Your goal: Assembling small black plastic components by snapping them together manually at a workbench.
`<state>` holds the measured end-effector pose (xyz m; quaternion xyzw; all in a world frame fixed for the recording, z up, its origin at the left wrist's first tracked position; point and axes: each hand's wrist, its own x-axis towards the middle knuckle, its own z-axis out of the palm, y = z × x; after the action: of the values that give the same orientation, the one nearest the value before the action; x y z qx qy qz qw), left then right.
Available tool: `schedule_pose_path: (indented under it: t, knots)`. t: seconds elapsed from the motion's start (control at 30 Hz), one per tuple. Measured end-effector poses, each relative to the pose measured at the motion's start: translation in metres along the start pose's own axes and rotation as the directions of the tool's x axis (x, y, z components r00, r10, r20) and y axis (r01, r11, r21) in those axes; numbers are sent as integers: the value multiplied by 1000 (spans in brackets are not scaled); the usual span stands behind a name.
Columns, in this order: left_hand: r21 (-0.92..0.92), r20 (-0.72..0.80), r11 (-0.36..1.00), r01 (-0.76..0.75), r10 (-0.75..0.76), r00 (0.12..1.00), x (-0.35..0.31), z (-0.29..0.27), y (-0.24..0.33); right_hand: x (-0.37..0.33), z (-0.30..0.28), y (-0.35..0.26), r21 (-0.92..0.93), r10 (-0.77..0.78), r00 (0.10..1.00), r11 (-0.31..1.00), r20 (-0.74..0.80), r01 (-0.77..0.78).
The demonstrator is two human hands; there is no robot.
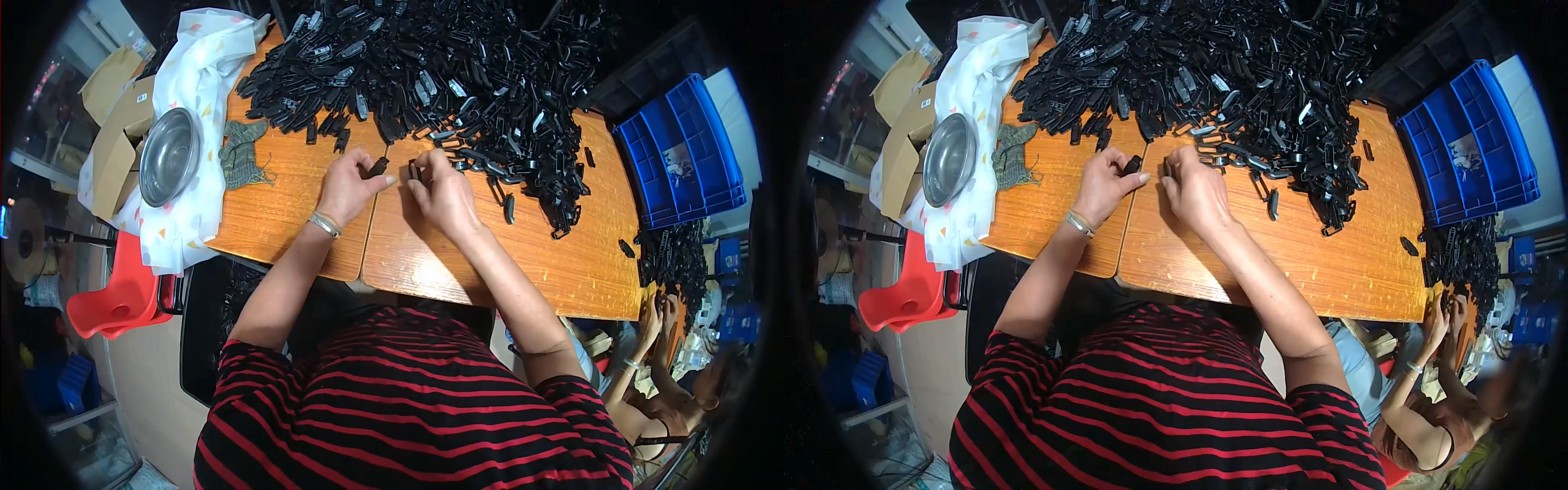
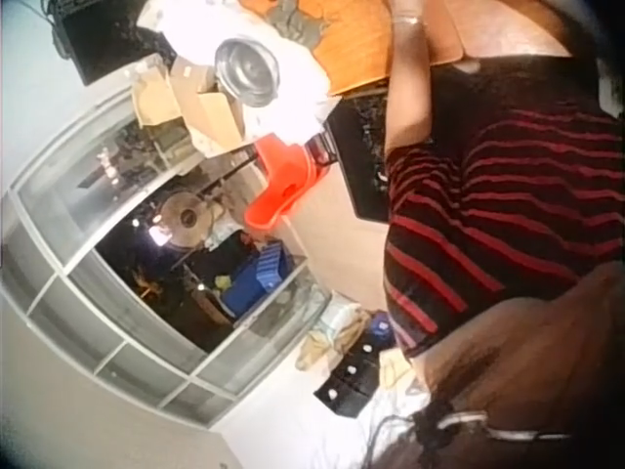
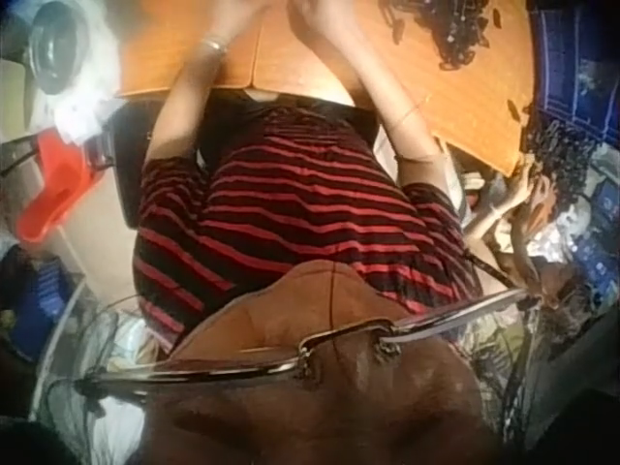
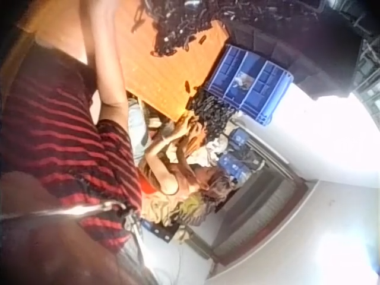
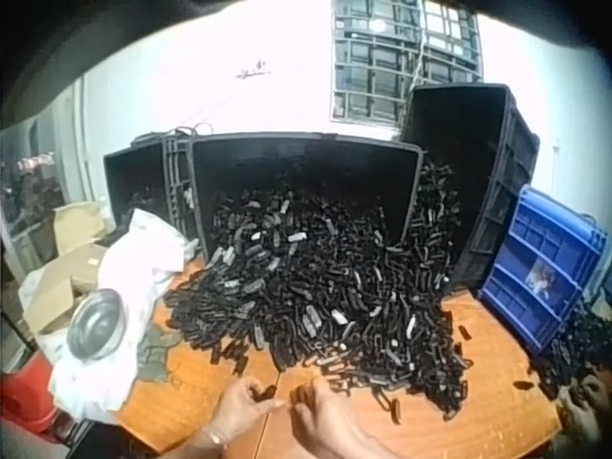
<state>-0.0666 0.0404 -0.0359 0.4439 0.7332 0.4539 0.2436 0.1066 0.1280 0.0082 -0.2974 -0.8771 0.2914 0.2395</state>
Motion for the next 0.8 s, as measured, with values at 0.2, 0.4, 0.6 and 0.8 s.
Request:
schedule_pose_path:
  t: [0.2,0.4,0.6,0.8]
  knots:
    - [-604,170,784,144,-50,984,-14,7,27,-14,1,1,459,68,997,886,24,-71]
    - [-704,358,660,263,10,934,-24,1,27,-16,-6,-3,582,110,994,806,29,-106]
    - [-758,250,623,196,0,968,-31,6,29,-20,-1,1,523,163,978,827,129,-207]
    - [-761,284,598,251,-40,958,-32,5,30,-23,0,5,507,179,981,840,77,-193]
